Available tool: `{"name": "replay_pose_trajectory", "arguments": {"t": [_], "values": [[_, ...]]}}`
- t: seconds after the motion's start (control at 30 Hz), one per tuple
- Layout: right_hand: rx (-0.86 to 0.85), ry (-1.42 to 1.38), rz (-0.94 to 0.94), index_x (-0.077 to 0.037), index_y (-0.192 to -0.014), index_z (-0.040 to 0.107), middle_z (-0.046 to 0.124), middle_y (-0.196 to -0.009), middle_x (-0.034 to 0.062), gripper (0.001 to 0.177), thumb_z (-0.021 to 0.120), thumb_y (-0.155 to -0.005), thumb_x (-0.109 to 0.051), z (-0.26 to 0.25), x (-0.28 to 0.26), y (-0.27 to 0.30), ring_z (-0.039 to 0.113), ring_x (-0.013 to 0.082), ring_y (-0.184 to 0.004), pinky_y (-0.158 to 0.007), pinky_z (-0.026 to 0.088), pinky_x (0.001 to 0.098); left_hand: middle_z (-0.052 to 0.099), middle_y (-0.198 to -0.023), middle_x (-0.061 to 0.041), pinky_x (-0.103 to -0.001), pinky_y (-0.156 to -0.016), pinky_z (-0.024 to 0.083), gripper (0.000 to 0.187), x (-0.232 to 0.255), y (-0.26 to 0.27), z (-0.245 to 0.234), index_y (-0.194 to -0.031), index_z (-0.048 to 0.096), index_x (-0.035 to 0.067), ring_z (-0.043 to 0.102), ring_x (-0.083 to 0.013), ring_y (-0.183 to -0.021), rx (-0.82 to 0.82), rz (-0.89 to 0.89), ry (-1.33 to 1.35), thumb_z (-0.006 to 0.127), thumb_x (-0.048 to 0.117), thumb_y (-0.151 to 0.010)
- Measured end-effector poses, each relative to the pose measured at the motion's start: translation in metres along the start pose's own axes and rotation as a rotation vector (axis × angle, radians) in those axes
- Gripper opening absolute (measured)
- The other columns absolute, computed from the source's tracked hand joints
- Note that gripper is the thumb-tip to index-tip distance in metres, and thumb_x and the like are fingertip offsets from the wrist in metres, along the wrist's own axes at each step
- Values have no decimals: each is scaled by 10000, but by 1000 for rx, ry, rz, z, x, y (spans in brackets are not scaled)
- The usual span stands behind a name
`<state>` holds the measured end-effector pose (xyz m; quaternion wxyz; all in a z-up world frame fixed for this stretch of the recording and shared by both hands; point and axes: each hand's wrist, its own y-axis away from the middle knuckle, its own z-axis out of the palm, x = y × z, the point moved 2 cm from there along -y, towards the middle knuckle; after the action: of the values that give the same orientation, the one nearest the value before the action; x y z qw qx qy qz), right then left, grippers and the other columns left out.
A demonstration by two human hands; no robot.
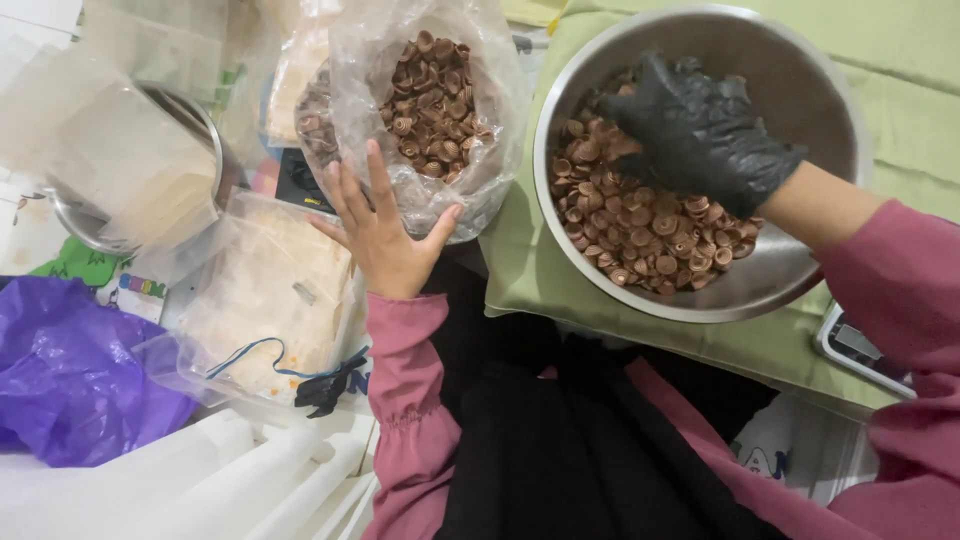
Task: Transferring small snacks from a plastic bag into a metal bowl for weighing and packaging.
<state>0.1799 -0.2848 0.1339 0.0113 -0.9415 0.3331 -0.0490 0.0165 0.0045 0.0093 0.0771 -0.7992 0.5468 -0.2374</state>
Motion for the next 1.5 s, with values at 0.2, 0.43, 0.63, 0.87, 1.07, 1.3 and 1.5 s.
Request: {"name": "replay_pose_trajectory", "arguments": {"t": [0.2, 0.43, 0.63, 0.87, 1.07, 1.3, 1.5], "values": [[-213, -70, -20, -371, -1578, 428, 503, -1405, 272, 726, 591, -904, -587, -17, -16, -10, 653, 489, -1041, -774, 610, 584, 126, -1744, -90, -839, -1181, 88, 1197, 0, 0, 0, -1679, 63, 333, 75, -353, -1638, 16, 1, 7, 698, 891, -832], [139, -387, -298, -63, -1185, 619, 633, -934, 166, 441, 479, -1079, -468, 0, -48, -92, 598, 374, -757, -632, 464, 514, 114, -1739, -99, -853, -1164, 132, 1183, 0, 1, 0, -1683, 86, 315, 73, -354, -1640, 22, 19, 14, 713, 868, -846], [-45, -306, -416, -114, -1146, 641, 671, -1083, 151, 413, 743, -813, -337, 23, -98, -170, 643, 398, -998, -739, 520, 543, 197, -1690, -179, -812, -1153, 108, 1215, 2, -1, -6, -1675, 174, 244, 126, -383, -1608, 56, 45, 55, 818, 744, -774], [-424, -246, -264, -147, -1295, 675, 680, -1142, 98, 490, 766, -816, -203, -27, -106, -173, 666, 300, -927, -734, 559, 463, 107, -1753, -119, -829, -1198, 124, 1154, -2, 3, 2, -1684, 88, 312, 66, -339, -1650, 38, 33, 15, 645, 883, -852], [-365, -215, -407, -127, -1422, 569, 638, -1276, 170, 721, 835, -765, -265, 8, -109, -177, 635, 369, -1095, -835, 566, 502, 64, -1758, -94, -829, -1212, 124, 1153, -2, 1, 6, -1691, 84, 314, 32, -319, -1654, 38, 31, 7, 620, 906, -858], [-648, -229, -349, -177, -1573, 344, 552, -1427, 133, 1035, 923, -720, -275, 48, -118, -191, 624, 361, -1184, -860, 559, 512, 81, -1753, -100, -836, -1200, 147, 1161, 2, 6, 4, -1690, 91, 301, 43, -313, -1654, 34, 49, -2, 659, 879, -857], [-373, -99, -439, -184, -1250, 587, 652, -1155, 101, 563, 831, -778, -367, 77, -124, -195, 670, 319, -903, -625, 557, 466, 154, -1733, -119, -828, -1191, 164, 1168, 7, 7, 3, -1676, 158, 294, 83, -322, -1642, 31, 33, 26, 729, 840, -816]]}}
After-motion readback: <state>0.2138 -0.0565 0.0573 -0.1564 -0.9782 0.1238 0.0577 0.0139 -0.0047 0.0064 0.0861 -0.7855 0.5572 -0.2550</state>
